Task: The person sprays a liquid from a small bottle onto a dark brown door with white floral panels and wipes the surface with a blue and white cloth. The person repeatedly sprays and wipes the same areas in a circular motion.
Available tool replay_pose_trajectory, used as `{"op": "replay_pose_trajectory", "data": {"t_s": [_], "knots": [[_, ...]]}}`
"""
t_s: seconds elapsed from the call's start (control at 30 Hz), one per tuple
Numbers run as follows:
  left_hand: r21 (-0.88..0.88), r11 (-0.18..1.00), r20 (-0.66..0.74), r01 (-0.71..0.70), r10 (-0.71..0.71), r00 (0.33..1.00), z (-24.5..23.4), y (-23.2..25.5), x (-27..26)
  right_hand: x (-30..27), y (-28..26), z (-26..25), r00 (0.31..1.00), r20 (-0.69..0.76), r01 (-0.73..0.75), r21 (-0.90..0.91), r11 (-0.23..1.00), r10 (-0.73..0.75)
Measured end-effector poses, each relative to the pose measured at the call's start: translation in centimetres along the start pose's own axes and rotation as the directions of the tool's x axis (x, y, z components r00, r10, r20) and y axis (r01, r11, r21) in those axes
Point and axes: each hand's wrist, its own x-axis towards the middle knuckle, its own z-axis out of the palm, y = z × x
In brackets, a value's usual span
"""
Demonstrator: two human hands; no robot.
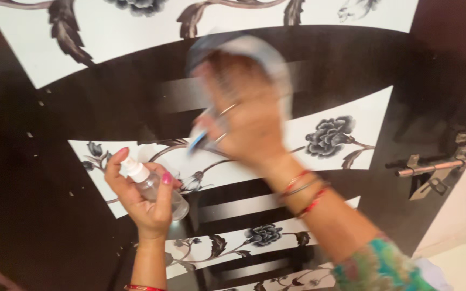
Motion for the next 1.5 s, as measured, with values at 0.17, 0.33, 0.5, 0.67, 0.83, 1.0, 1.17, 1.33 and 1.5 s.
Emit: {"op": "replay_pose_trajectory", "data": {"t_s": [0.17,0.33,0.5,0.67,0.83,1.0,1.17,1.33,1.5], "knots": [[0.076,0.996,0.020,-0.039,0.037,0.999,0.1,-0.2,-0.2,-0.1,-1.8,-0.1,0.890,0.338,0.235,0.235,0.943,-0.305],[0.095,0.994,0.036,-0.059,0.056,0.998,-0.1,-0.7,-0.1,0.9,10.2,-3.6,0.989,0.000,0.148,-0.079,0.986,-0.148],[0.078,0.993,0.051,-0.085,0.081,0.995,-0.2,-1.2,-0.4,-9.7,14.9,-5.6,0.919,-0.114,-0.395,-0.240,0.887,0.378],[0.074,0.996,0.027,-0.055,0.053,0.998,-0.1,-1.0,-0.7,-27.7,7.6,-3.8,0.825,-0.061,-0.559,-0.234,0.796,0.562],[0.030,0.999,0.052,-0.037,0.035,0.998,-0.4,-0.5,-0.4,-33.2,1.3,-4.8,0.868,0.386,-0.245,-0.211,0.946,0.311],[0.035,0.996,0.053,-0.083,0.081,0.995,-0.3,-0.4,-0.2,-18.1,6.2,-3.5,0.946,0.323,0.037,-0.174,0.984,0.022],[0.029,0.997,0.001,-0.066,0.066,0.998,-0.1,-0.7,-0.3,-1.9,5.8,-1.2,1.000,0.008,0.001,-0.212,0.977,0.001],[0.011,0.997,0.003,-0.072,0.072,0.997,-0.2,-0.6,-0.2,-2.4,-1.7,1.4,0.985,0.172,0.003,-0.008,1.000,-0.001],[0.044,0.997,0.023,-0.061,0.060,0.998,-0.7,-0.3,-0.2,-8.6,-3.5,-0.2,0.780,0.328,0.446,0.306,0.841,-0.533]]}}
